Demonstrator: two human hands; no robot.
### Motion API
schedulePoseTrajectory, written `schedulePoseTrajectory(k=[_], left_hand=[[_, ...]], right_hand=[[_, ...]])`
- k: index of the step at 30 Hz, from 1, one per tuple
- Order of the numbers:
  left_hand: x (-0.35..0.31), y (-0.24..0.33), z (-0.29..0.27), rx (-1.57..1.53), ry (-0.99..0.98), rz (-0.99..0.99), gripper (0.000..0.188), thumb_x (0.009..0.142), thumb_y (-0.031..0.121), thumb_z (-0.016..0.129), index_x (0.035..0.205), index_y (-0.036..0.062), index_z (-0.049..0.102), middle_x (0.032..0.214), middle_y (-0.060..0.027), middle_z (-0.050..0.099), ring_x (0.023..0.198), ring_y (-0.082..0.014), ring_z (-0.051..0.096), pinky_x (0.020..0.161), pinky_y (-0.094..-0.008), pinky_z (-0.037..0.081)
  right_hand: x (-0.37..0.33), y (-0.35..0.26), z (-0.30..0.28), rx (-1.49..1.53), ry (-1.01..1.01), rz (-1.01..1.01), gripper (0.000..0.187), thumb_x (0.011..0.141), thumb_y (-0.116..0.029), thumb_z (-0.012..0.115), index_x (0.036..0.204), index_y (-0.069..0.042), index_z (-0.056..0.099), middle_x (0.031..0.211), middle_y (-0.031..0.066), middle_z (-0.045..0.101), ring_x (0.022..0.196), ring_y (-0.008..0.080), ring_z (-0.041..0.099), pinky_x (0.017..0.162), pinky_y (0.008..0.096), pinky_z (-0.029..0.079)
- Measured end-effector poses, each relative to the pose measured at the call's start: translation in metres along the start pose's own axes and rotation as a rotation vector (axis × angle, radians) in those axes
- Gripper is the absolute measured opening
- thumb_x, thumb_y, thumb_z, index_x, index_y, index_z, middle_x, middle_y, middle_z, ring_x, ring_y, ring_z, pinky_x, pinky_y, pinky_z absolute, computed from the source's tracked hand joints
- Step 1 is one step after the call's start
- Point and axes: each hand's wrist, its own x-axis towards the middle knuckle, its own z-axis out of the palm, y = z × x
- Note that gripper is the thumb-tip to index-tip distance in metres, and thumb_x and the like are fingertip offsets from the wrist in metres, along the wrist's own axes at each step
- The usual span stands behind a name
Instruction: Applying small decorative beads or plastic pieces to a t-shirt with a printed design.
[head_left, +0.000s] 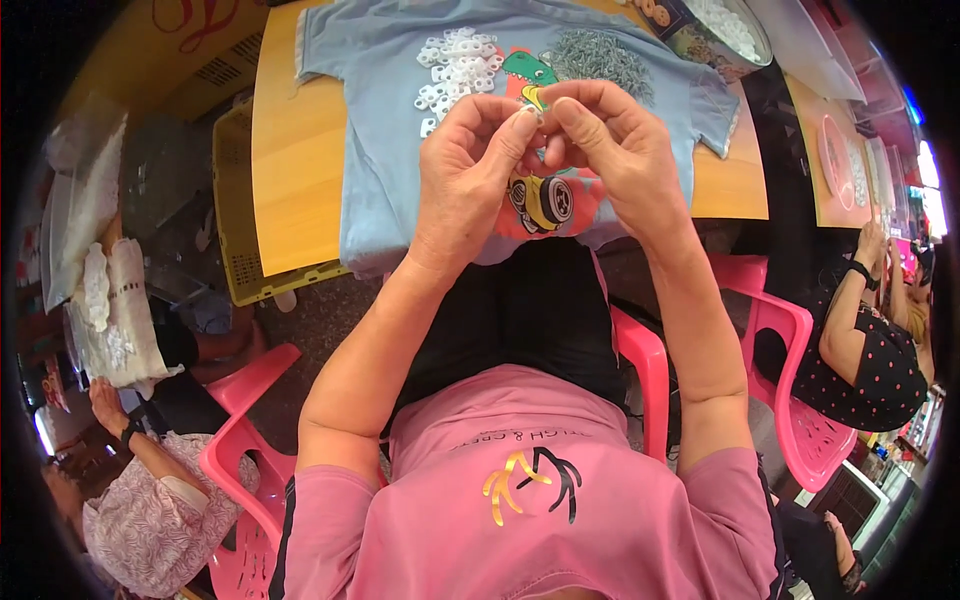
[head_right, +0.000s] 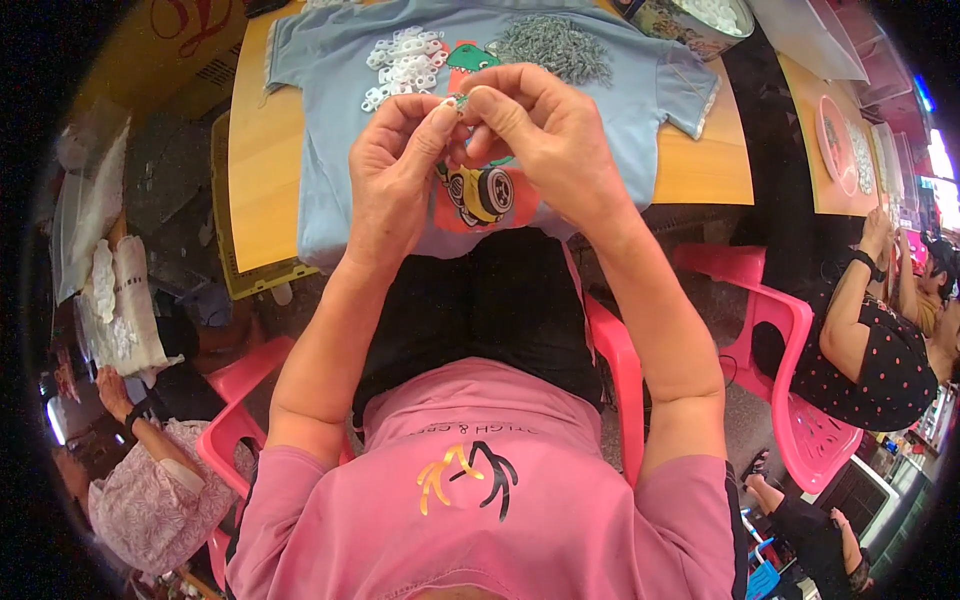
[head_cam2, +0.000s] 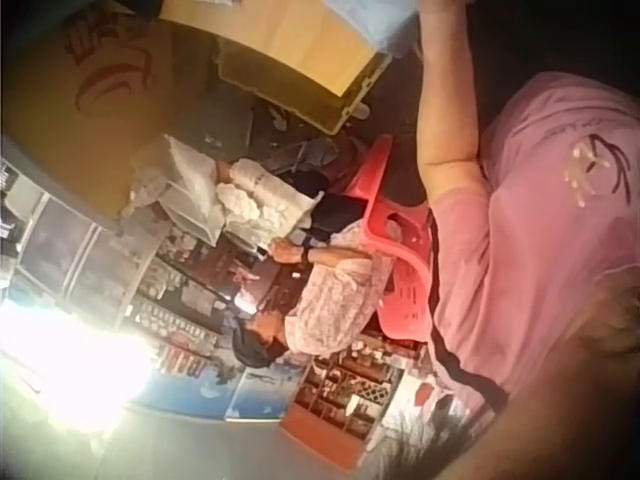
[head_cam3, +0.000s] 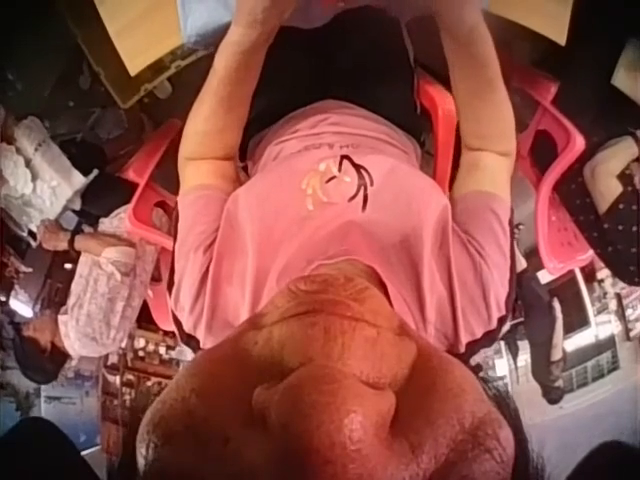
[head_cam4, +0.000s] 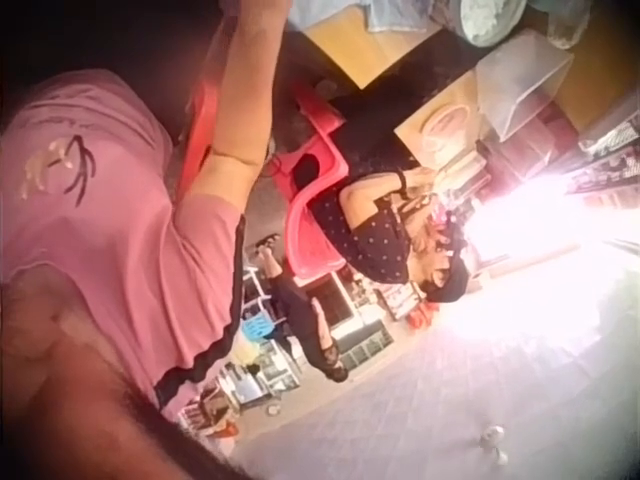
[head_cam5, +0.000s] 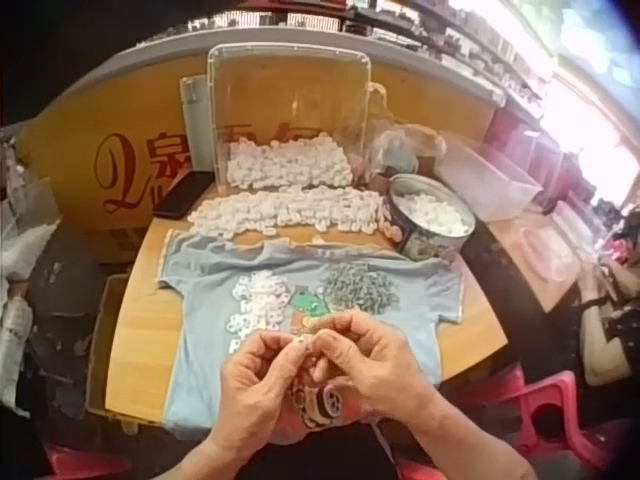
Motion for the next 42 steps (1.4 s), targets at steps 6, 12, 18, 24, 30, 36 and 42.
schedulePoseTrajectory(k=[6,12,18,24,30,36,42], left_hand=[[0.0,0.001,-0.002,-0.011,-0.024,-0.042,0.016,0.096,0.013,0.061,0.102,-0.001,0.057,0.086,-0.0059,0.064,0.074,-0.0101,0.058,0.068,-0.0231,0.046],[0.0,0.004,0.002,-0.023,-0.047,-0.046,0.014,0.094,0.013,0.063,0.099,0.0001,0.06,0.082,-0.0035,0.064,0.071,-0.0071,0.057,0.064,-0.0209,0.047],[-0.002,0.007,-0.001,0.025,-0.061,-0.087,0.012,0.095,0.012,0.062,0.097,0.0008,0.059,0.082,-0.0035,0.064,0.07,-0.0071,0.057,0.063,-0.0207,0.045],[-0.004,0.007,0.001,0.054,-0.066,-0.116,0.011,0.095,0.012,0.062,0.097,0.0013,0.06,0.081,-0.0033,0.064,0.069,-0.007,0.057,0.063,-0.0209,0.045],[-0.005,0.002,-0.004,0.007,-0.029,-0.061,0.01,0.094,0.01,0.064,0.097,0.0017,0.059,0.083,-0.0029,0.064,0.07,-0.0073,0.057,0.063,-0.0213,0.046],[-0.003,0.0,-0.005,-0.007,-0.018,-0.044,0.009,0.094,0.009,0.063,0.098,0.0013,0.059,0.083,-0.0025,0.063,0.071,-0.0074,0.057,0.065,-0.0212,0.046],[0.0,-0.002,-0.001,-0.068,-0.013,-0.054,0.01,0.095,0.009,0.061,0.101,0.0013,0.058,0.085,-0.004,0.063,0.072,-0.0093,0.059,0.066,-0.0223,0.047]], right_hand=[[0.0,-0.007,-0.011,-0.274,-0.058,-0.098,0.016,0.096,-0.011,0.061,0.106,0.002,0.062,0.086,0.0029,0.065,0.073,0.0073,0.059,0.067,0.0208,0.05],[0.014,-0.008,-0.023,-0.859,-0.142,-0.725,0.01,0.086,-0.004,0.066,0.092,-0.001,0.059,0.083,0.0126,0.058,0.069,0.0286,0.059,0.059,0.0349,0.047],[0.019,-0.01,-0.029,-0.943,-0.254,-0.747,0.01,0.086,-0.005,0.064,0.089,-0.001,0.055,0.08,0.0129,0.053,0.07,0.0342,0.056,0.057,0.0402,0.046],[0.017,0.007,-0.025,-0.744,-0.215,-0.838,0.01,0.084,0.001,0.061,0.086,-0.001,0.052,0.075,0.012,0.049,0.065,0.0322,0.053,0.055,0.0404,0.044],[0.012,0.021,-0.009,-0.676,-0.098,-0.837,0.011,0.081,0.003,0.062,0.085,-0.001,0.053,0.077,0.0115,0.052,0.068,0.0309,0.055,0.057,0.0396,0.046],[0.007,0.032,-0.001,-0.654,0.043,-0.804,0.011,0.08,0.002,0.063,0.086,-0.001,0.053,0.079,0.0122,0.054,0.071,0.0313,0.056,0.06,0.0393,0.047],[0.01,0.028,-0.004,-0.703,0.042,-0.799,0.006,0.085,0.0,0.061,0.086,-0.001,0.055,0.078,0.0118,0.053,0.072,0.0315,0.056,0.059,0.0391,0.046]])
